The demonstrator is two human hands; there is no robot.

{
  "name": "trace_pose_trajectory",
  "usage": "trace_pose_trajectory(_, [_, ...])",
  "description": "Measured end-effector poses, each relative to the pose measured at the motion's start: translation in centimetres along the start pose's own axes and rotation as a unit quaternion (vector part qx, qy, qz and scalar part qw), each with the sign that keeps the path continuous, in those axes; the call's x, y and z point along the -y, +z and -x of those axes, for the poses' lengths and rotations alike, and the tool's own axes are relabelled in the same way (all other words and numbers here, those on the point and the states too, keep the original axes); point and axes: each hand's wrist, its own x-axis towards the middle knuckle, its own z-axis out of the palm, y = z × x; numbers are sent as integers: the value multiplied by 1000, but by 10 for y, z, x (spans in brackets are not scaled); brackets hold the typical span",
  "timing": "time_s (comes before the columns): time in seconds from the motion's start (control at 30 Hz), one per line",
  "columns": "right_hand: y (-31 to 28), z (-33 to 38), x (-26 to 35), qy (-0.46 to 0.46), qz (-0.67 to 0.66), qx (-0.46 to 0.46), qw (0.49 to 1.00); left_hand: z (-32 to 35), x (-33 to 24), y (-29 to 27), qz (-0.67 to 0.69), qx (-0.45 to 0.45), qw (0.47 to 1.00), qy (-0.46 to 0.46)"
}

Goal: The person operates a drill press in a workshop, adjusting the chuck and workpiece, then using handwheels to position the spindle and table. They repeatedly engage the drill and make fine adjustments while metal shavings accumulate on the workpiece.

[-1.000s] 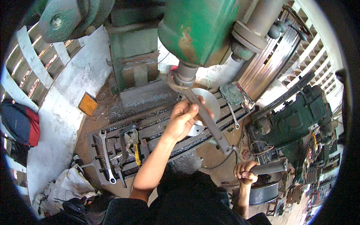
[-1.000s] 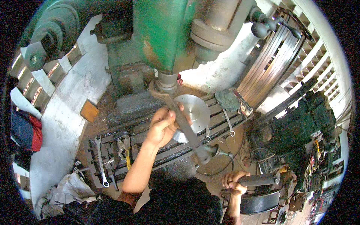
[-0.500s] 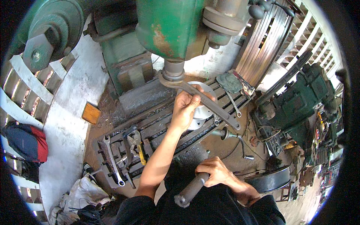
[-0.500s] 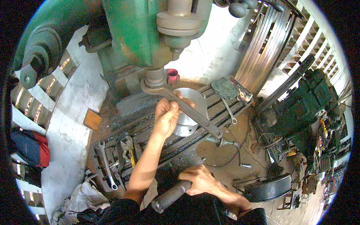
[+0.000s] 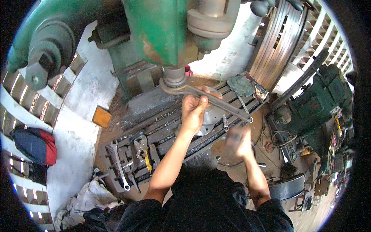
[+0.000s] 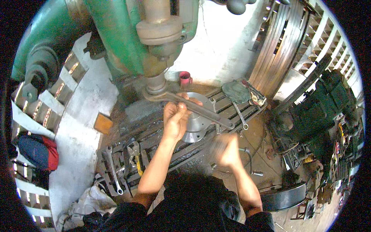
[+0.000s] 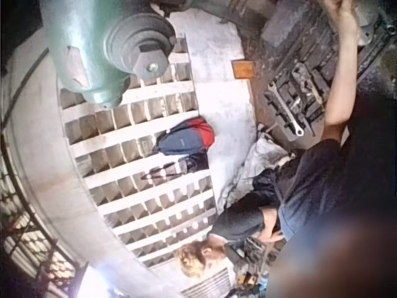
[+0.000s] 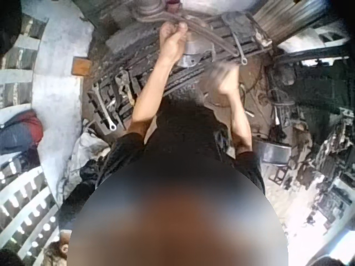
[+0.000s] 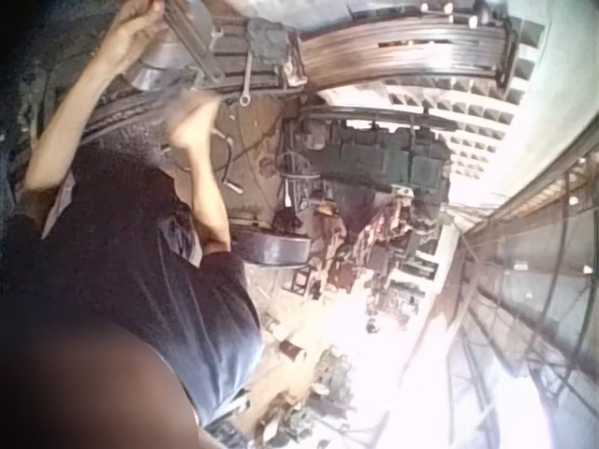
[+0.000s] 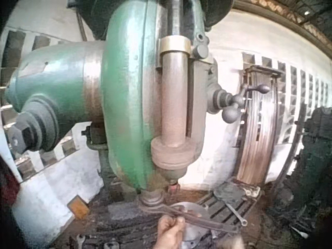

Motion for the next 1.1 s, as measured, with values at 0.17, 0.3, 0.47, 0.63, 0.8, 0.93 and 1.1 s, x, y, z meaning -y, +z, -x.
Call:
trace_pose_trajectory(0.17, [2,10,-45,163,-303,-30,938,-13,15,6,-61,-51,996,38])
trace_pose_trajectory(0.3, [6,30,-65,36,-187,-72,979,-12,18,6,-73,-54,995,50])
trace_pose_trajectory(0.47, [7,38,-68,63,-409,9,910,11,-4,-2,6,-3,1000,16])
trace_pose_trajectory(0.63, [17,61,-61,62,-348,29,935,22,-30,-18,96,43,993,-57])
trace_pose_trajectory(0.8, [26,74,-45,31,-199,143,969,25,-45,-31,122,57,986,-99])
trace_pose_trajectory(0.93, [33,68,-21,-135,-184,186,956,28,-56,-50,233,106,961,-107])
trace_pose_trajectory(1.1, [47,64,10,-210,-146,246,935,29,-64,-72,247,122,950,-149])
